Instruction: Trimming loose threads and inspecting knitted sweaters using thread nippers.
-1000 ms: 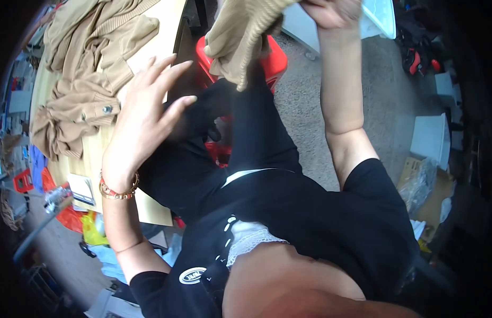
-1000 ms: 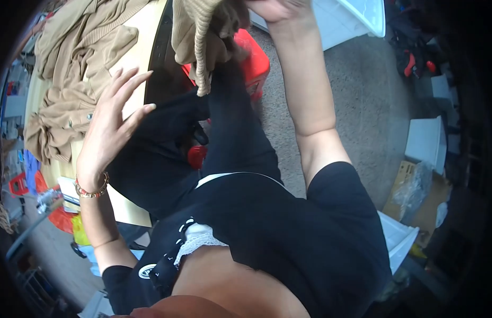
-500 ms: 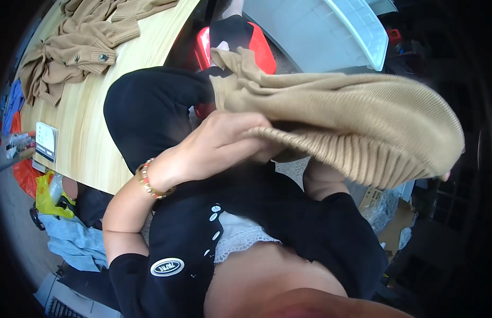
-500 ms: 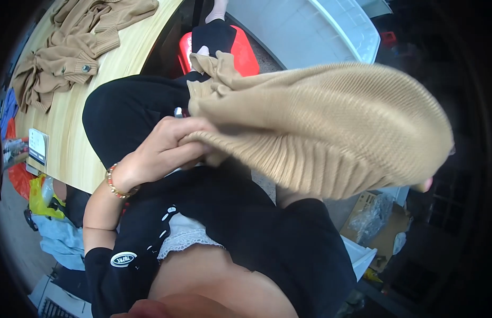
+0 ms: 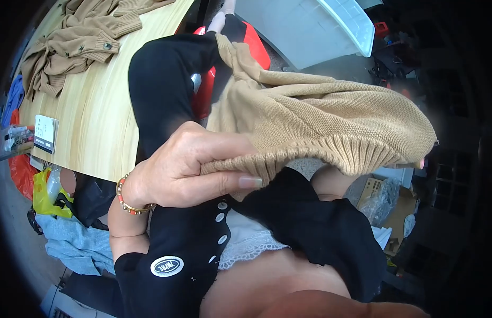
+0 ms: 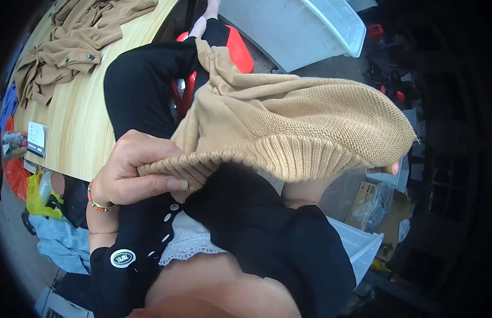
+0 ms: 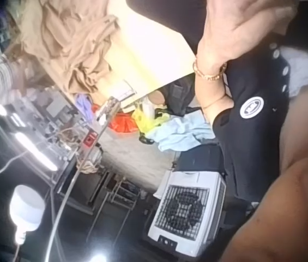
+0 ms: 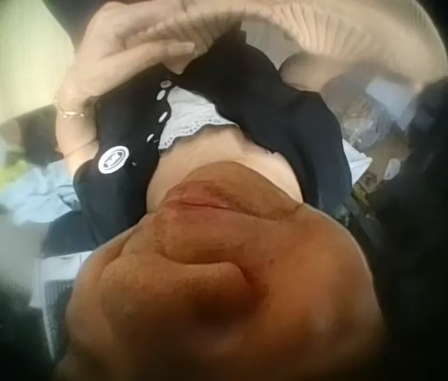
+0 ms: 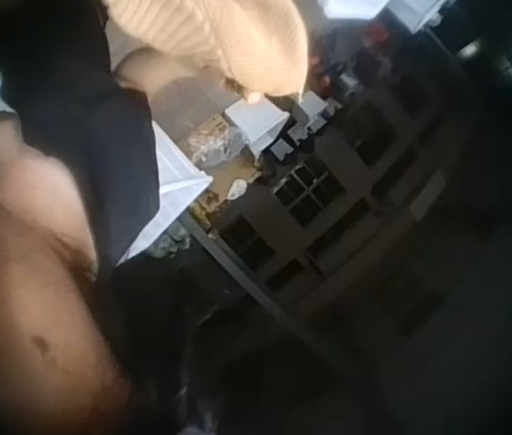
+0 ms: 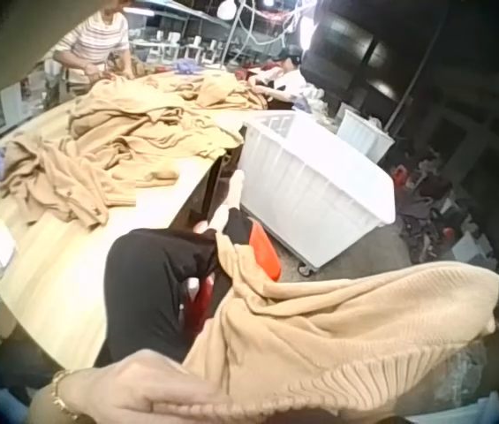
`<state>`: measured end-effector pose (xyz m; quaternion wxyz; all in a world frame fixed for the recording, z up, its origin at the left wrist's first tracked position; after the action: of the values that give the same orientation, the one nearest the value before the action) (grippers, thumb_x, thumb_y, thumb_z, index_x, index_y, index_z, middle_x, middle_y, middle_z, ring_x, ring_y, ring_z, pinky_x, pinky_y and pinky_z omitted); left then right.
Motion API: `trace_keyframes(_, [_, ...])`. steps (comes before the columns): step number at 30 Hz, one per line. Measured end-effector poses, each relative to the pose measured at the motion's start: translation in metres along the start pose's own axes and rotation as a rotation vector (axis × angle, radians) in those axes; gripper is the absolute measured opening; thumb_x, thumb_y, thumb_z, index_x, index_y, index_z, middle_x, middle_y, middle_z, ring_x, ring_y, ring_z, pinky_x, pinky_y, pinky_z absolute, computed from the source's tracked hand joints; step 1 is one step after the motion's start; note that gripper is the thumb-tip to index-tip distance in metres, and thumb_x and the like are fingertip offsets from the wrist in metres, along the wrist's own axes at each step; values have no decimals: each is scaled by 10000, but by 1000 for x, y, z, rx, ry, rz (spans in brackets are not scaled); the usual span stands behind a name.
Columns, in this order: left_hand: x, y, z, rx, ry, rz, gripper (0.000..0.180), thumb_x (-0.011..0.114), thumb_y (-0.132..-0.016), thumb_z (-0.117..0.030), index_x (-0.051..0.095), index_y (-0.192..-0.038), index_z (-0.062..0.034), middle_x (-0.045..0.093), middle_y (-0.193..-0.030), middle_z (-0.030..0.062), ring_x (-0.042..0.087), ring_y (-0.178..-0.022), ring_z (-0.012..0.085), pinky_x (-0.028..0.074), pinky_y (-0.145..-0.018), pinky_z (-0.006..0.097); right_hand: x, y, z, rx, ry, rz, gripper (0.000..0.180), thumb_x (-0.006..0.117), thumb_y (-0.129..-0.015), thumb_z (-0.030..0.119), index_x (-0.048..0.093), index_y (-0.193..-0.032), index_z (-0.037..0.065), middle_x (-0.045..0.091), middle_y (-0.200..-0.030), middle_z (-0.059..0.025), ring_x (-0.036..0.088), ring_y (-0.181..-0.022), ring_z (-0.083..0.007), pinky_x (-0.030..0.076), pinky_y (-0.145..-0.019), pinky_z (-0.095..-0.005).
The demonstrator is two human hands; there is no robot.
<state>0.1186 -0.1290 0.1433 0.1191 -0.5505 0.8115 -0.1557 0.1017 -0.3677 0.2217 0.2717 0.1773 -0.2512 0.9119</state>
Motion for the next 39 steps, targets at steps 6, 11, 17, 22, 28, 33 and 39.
trace_keyframes(6, [3, 8, -9, 53, 80, 80, 125, 692, -874, -32, 699, -977, 39, 693, -725, 103, 689, -630, 204, 512, -585, 283, 12, 1, -9, -37, 131, -100, 307, 529, -1034, 265, 533, -1190, 1, 511, -661, 24, 408, -431, -40, 352, -421, -195])
trace_keyframes(11, [-4, 20, -37, 156, 136, 86, 98, 746, -772, -16, 705, -838, 44, 683, -700, 139, 700, -615, 257, 508, -557, 319, -96, -190, -134, -83, 202, -155, 339, 535, -1028, 257, 521, -1231, -14, 547, -680, 12, 440, -436, -43, 378, -431, -196])
trace_keyframes(17, [-32, 48, -46, 52, 666, 159, 139, 757, -796, -24, 644, -743, 38, 646, -591, 148, 628, -462, 254, 517, -487, 371, 6, 33, -61, -76, 197, -168, 383, 543, -1021, 248, 507, -1280, -32, 590, -702, -2, 478, -441, -45, 408, -442, -197])
trace_keyframes(22, [-65, 39, 10, -69, 964, -156, 425, 667, -827, -19, 510, -1202, 107, 628, -1103, 218, 642, -981, 282, 494, -910, 370, -146, -30, -17, -34, 326, -456, 197, 599, -983, 130, 570, -1111, -17, 424, -578, 70, 302, -408, 4, 257, -393, -167])
trace_keyframes(28, [-79, 64, 65, -132, 1027, -398, 512, 581, -858, 73, 473, -1355, 130, 634, -1259, 218, 646, -1158, 261, 486, -1050, 348, -208, -20, -83, 267, 332, -569, 81, 581, -1007, 122, 556, -989, 47, 369, -624, 83, 305, -470, -2, 229, -408, -163])
trace_keyframes(33, [-69, 77, 65, -120, 899, -458, 535, 629, -846, 103, 481, -1359, 140, 653, -1252, 202, 644, -1162, 221, 481, -1040, 324, -214, -39, -86, 272, 384, -539, 134, 621, -994, 146, 580, -1032, 24, 436, -638, 83, 356, -478, 20, 265, -406, -137])
trace_keyframes(39, [-84, 113, 81, -100, 928, -625, 462, 594, -906, 63, 495, -1356, 104, 646, -1265, 199, 660, -1137, 243, 513, -1034, 369, -205, -81, -108, 352, 441, -358, 134, 624, -988, 148, 562, -997, 30, 464, -648, 72, 377, -482, 22, 292, -417, -134])
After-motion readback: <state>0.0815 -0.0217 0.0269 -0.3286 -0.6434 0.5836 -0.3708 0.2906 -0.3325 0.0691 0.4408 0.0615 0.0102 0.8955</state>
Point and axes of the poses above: each hand's wrist, its own y-axis away from the middle knuckle, its own x-axis out of the palm, z = x × y, the point moved 7 cm from there along -y, towards the middle knuckle
